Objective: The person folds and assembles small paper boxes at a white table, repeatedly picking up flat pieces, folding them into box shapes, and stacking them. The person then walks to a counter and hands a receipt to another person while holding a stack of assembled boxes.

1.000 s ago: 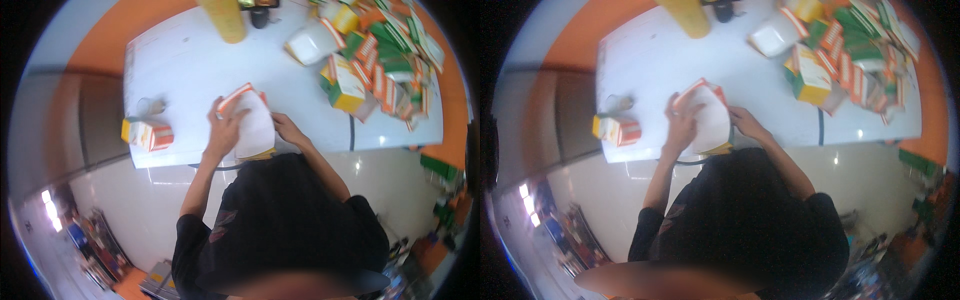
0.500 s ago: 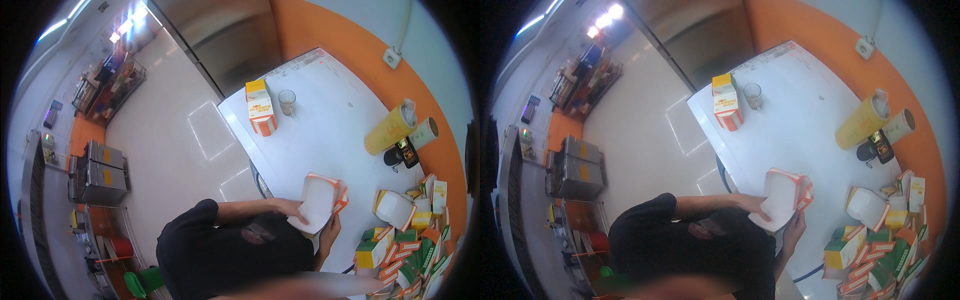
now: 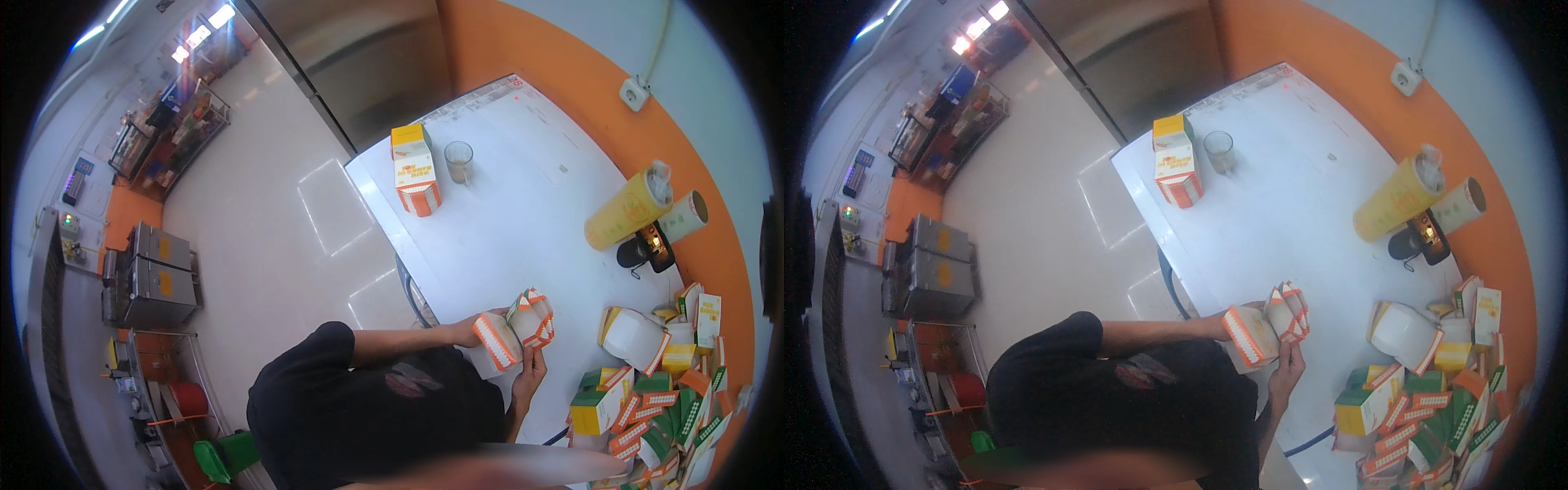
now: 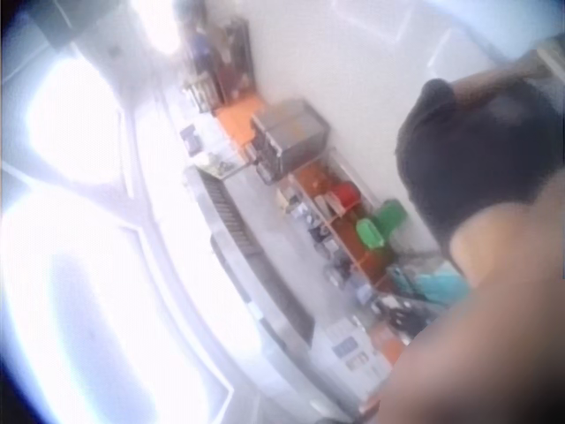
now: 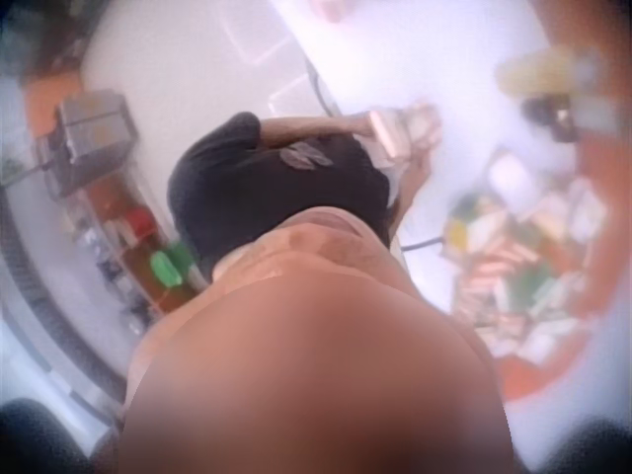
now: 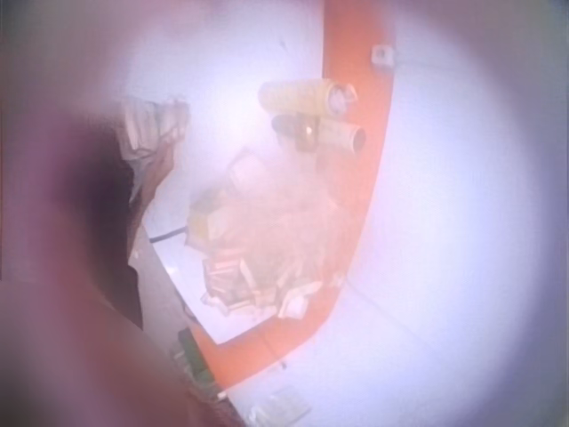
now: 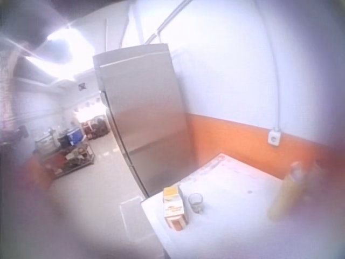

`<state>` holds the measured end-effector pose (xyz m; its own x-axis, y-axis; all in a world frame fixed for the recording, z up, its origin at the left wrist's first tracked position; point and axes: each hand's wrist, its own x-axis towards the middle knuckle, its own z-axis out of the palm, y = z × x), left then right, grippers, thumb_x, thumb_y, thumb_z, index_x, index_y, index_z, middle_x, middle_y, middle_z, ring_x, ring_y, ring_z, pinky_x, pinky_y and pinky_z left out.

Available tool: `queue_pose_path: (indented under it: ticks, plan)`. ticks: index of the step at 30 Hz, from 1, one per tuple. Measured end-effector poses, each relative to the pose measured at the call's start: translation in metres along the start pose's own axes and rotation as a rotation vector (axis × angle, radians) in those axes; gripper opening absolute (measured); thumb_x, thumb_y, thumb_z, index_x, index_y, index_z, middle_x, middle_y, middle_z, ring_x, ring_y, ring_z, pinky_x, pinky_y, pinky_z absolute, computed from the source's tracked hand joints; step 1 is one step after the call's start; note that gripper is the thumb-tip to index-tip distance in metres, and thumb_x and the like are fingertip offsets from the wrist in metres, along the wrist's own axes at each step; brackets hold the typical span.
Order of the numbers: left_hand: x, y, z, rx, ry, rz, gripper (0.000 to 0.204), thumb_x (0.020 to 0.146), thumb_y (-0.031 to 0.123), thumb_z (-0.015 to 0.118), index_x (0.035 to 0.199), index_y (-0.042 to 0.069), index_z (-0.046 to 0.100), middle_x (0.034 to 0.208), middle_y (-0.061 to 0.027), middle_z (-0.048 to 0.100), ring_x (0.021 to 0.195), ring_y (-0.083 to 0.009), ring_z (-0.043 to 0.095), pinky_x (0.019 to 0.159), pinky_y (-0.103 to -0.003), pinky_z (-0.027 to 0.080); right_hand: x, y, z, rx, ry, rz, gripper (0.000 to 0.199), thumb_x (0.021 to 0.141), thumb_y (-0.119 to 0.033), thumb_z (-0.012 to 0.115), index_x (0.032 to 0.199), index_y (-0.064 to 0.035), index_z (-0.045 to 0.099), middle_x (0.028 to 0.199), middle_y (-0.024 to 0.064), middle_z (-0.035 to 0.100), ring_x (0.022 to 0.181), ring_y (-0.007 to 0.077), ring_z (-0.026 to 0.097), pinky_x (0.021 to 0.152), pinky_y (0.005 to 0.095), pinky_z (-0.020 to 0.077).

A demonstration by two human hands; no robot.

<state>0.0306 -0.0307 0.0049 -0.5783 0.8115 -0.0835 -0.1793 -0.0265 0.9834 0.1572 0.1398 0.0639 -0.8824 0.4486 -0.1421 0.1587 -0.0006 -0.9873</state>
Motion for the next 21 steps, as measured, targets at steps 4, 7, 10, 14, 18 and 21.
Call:
queue_pose_path:
  ticks: [4, 7, 10, 14, 18, 21]
  plan:
    - [-0.007, -0.011, 0.001, 0.249, -0.007, 0.071, 0.069, 0.091, 0.037, 0.074, 0.144, 0.002, 0.045, 0.125, -0.019, 0.065, 0.113, -0.0317, 0.066, 0.097, -0.042, 0.053, -0.008, 0.009, -0.008, 0.098, -0.07, 0.029, 0.036, 0.105, -0.02, 0.057, 0.123, 0.0105, 0.065, 0.113, 0.0105, 0.07, 0.106, 0.0178, 0.06, 0.099, 0.0311, 0.0437]
    - [-0.012, -0.027, -0.001, 0.754, -0.049, 0.155, 0.056, 0.09, 0.034, 0.071, 0.134, 0.004, 0.052, 0.109, -0.0231, 0.07, 0.1, -0.0398, 0.069, 0.088, -0.047, 0.055, -0.014, 0.01, -0.009, 0.267, -0.132, 0.073, 0.047, 0.102, -0.024, 0.062, 0.134, 0.0105, 0.057, 0.125, 0.0131, 0.066, 0.116, 0.0207, 0.06, 0.106, 0.0349, 0.0409]
    - [-0.014, -0.029, -0.003, 0.751, -0.013, -0.185, 0.046, 0.087, 0.028, 0.069, 0.124, 0.005, 0.056, 0.097, -0.0252, 0.071, 0.09, -0.0457, 0.069, 0.081, -0.051, 0.056, -0.018, 0.013, -0.006, 0.094, -0.156, -0.107, 0.061, 0.097, -0.034, 0.069, 0.139, 0.0077, 0.05, 0.131, 0.0138, 0.061, 0.122, 0.0231, 0.058, 0.109, 0.0376, 0.0388]
    - [-0.007, -0.001, -0.006, 0.815, -0.127, -0.49, 0.053, 0.082, 0.025, 0.068, 0.127, 0.001, 0.054, 0.102, -0.0284, 0.07, 0.096, -0.0463, 0.068, 0.086, -0.052, 0.055, -0.008, 0.032, 0.003, -0.03, -0.049, -0.17, 0.067, 0.096, -0.052, 0.069, 0.13, 0.0029, 0.05, 0.123, 0.0114, 0.06, 0.118, 0.0225, 0.058, 0.104, 0.0362, 0.0431]
    - [0.001, 0.031, -0.013, 0.519, -0.349, -0.426, 0.077, 0.083, 0.023, 0.074, 0.148, 0.0, 0.039, 0.14, -0.0234, 0.056, 0.132, -0.0326, 0.053, 0.109, -0.042, 0.044, 0.018, 0.058, -0.002, 0.179, 0.115, -0.182, 0.071, 0.101, -0.061, 0.053, 0.131, 0.0034, 0.051, 0.121, 0.0103, 0.062, 0.111, 0.0188, 0.06, 0.096, 0.0326, 0.0477]
    - [0.001, 0.041, -0.034, 0.126, -0.533, -0.33, 0.1, 0.087, 0.022, 0.073, 0.16, -0.002, 0.008, 0.163, -0.0206, 0.029, 0.149, -0.028, 0.032, 0.119, -0.04, 0.032, 0.023, 0.068, -0.006, 0.204, 0.109, -0.243, 0.071, 0.103, -0.06, 0.049, 0.135, 0.0041, 0.052, 0.125, 0.0128, 0.062, 0.115, 0.0197, 0.06, 0.099, 0.0341, 0.0472]
